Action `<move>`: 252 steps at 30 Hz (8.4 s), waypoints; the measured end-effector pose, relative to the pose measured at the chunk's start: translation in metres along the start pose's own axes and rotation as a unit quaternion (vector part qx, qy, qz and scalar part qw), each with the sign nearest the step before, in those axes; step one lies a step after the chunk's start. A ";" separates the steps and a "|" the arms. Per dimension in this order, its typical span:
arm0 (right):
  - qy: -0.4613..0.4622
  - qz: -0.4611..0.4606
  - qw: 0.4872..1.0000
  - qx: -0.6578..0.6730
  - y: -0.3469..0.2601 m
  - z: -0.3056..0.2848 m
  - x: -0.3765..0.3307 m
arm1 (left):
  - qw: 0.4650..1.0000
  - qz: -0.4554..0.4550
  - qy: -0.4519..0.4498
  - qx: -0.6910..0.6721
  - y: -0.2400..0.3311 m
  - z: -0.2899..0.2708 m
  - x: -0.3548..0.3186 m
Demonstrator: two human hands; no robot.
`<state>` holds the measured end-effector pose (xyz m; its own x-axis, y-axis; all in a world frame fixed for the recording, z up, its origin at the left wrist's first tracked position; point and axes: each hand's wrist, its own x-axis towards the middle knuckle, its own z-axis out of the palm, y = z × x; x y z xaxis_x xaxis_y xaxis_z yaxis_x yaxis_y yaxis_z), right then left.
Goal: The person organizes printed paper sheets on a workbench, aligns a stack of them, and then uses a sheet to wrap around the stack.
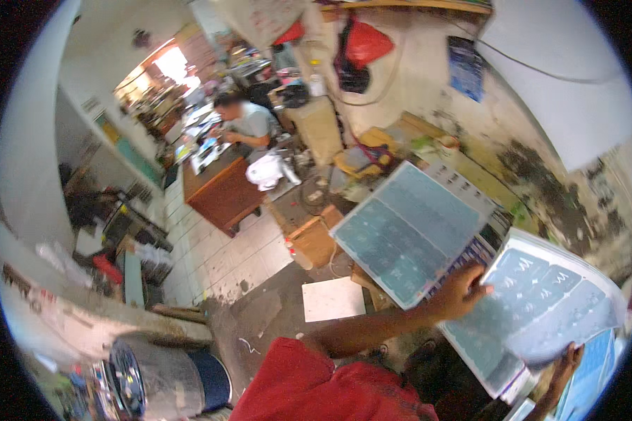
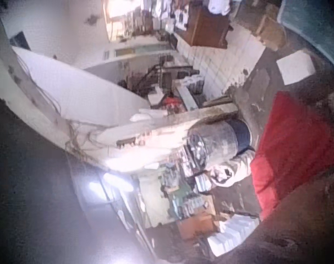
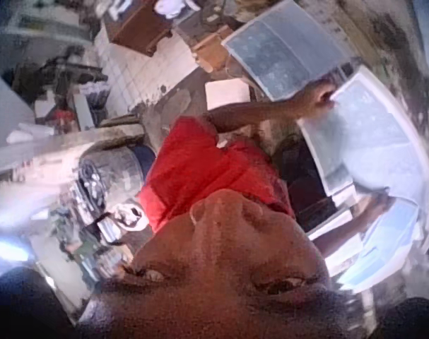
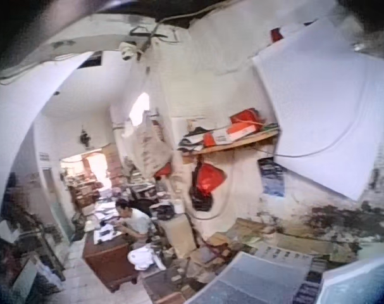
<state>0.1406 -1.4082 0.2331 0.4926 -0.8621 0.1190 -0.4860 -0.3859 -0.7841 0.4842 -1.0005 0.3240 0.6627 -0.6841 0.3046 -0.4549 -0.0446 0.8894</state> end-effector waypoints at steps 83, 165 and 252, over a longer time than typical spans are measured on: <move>0.076 0.179 0.978 0.079 -0.020 -0.031 -0.214 | 0.951 -0.155 -0.022 0.266 -0.109 0.136 -0.070; 0.131 -0.197 0.910 -0.340 -0.127 0.161 -0.233 | 0.865 0.394 -0.094 0.298 -0.051 0.104 -0.069; -0.302 0.093 0.948 -0.039 -0.077 0.127 0.085 | 0.936 -0.141 -0.276 0.168 -0.125 0.174 0.164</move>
<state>0.3112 -1.4097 0.2268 0.7052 -0.5818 -0.4052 -0.6451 -0.2895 -0.7071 0.5463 -1.2336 0.2037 0.4176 -0.8788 -0.2307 -0.5311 -0.4421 0.7228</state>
